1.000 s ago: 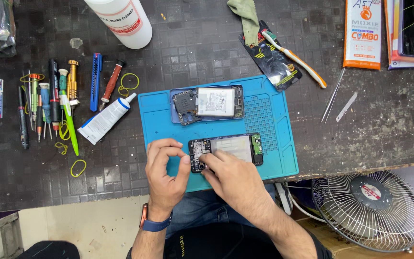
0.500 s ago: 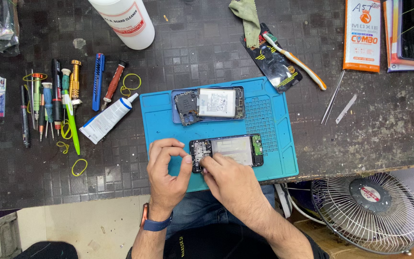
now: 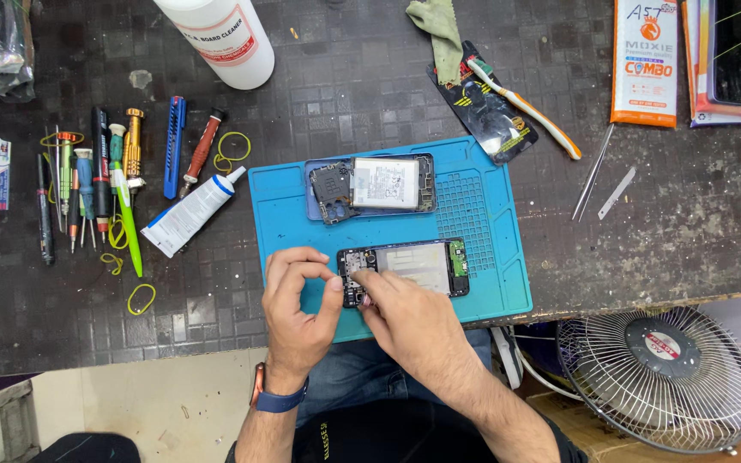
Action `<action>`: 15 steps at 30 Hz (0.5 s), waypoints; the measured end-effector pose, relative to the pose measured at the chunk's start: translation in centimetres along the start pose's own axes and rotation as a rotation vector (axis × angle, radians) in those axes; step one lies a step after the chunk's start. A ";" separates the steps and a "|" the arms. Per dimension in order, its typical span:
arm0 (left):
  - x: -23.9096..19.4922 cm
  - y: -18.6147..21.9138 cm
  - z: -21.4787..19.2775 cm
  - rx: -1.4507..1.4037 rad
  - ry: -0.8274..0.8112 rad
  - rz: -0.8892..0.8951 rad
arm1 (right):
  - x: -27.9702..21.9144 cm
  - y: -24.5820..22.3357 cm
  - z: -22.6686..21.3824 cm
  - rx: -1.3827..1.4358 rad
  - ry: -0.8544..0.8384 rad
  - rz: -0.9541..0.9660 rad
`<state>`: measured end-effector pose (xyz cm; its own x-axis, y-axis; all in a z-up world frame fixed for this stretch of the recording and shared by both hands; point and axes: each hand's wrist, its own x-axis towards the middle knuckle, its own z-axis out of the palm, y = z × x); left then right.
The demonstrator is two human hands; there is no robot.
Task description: The person disassembles a smartphone on a blue mat, using a screwdriver to remove screws and a metal spudger to pry and disconnect internal components. They remove the battery and a small circuit board, placing them on the mat.
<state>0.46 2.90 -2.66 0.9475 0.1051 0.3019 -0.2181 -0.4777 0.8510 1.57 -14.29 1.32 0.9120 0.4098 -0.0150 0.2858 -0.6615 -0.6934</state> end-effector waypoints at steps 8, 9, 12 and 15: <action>-0.5 -0.6 0.1 -0.005 0.013 0.002 | -1.5 0.2 1.4 -0.095 0.000 0.035; -0.6 -0.7 0.1 -0.006 0.023 0.011 | -1.7 0.3 1.6 -0.090 0.008 0.036; -0.1 -0.3 0.2 -0.013 0.038 0.010 | -1.5 0.6 1.9 -0.044 0.081 0.002; 0.3 -0.4 0.4 -0.016 0.065 0.033 | -0.7 1.7 2.3 -0.008 -0.002 0.019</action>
<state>0.91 2.72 -3.10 0.9226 0.1459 0.3571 -0.2536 -0.4683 0.8464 0.76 -14.23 -1.48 0.9167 0.3985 -0.0296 0.2708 -0.6741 -0.6872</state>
